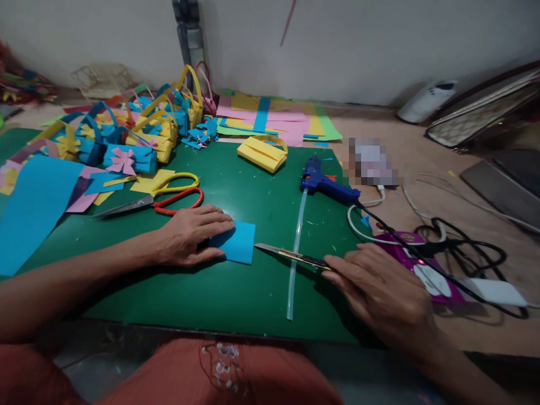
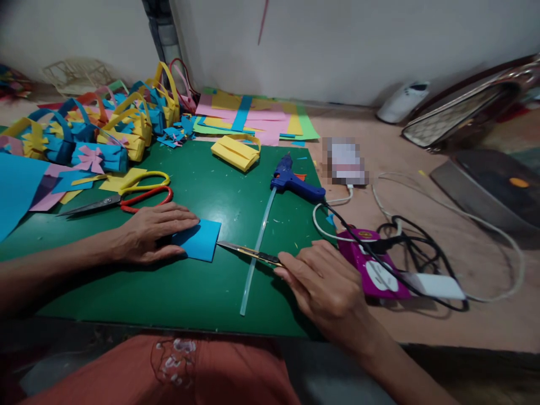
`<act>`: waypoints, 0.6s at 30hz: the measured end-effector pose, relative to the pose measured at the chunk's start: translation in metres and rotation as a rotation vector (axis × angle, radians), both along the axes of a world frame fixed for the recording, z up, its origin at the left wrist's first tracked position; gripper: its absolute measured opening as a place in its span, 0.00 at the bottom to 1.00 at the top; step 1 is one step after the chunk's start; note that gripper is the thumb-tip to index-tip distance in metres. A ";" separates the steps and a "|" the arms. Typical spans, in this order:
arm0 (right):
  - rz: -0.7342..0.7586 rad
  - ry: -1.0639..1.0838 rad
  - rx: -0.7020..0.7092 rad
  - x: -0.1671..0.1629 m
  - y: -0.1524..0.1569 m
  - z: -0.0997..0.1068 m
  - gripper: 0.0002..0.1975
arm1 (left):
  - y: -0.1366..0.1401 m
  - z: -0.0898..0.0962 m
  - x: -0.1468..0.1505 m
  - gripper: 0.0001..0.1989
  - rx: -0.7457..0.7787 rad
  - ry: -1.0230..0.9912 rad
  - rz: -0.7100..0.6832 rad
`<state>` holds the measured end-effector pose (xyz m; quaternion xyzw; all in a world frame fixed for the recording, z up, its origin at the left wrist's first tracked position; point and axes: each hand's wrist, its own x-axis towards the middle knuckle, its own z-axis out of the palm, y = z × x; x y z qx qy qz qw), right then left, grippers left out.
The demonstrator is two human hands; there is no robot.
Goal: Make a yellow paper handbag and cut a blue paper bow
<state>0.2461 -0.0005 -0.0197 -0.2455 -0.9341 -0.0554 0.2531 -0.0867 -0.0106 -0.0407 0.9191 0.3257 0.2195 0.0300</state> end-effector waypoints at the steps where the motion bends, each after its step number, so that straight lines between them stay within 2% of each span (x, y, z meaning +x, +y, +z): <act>1: 0.004 0.005 0.000 0.000 0.000 0.000 0.07 | 0.000 0.000 0.000 0.20 0.000 0.002 0.002; 5: 0.010 0.012 0.015 -0.001 0.000 0.002 0.07 | 0.000 0.000 0.000 0.21 0.000 -0.009 -0.012; 10: -0.014 0.034 -0.001 -0.001 -0.001 0.002 0.06 | -0.001 0.002 0.001 0.28 0.010 0.002 -0.021; 15: -0.031 0.086 -0.052 -0.007 0.000 0.001 0.04 | -0.001 0.001 0.002 0.25 0.013 -0.020 -0.017; 18: -0.071 0.134 -0.106 -0.012 0.000 0.003 0.03 | -0.001 -0.001 0.001 0.27 0.011 -0.029 -0.019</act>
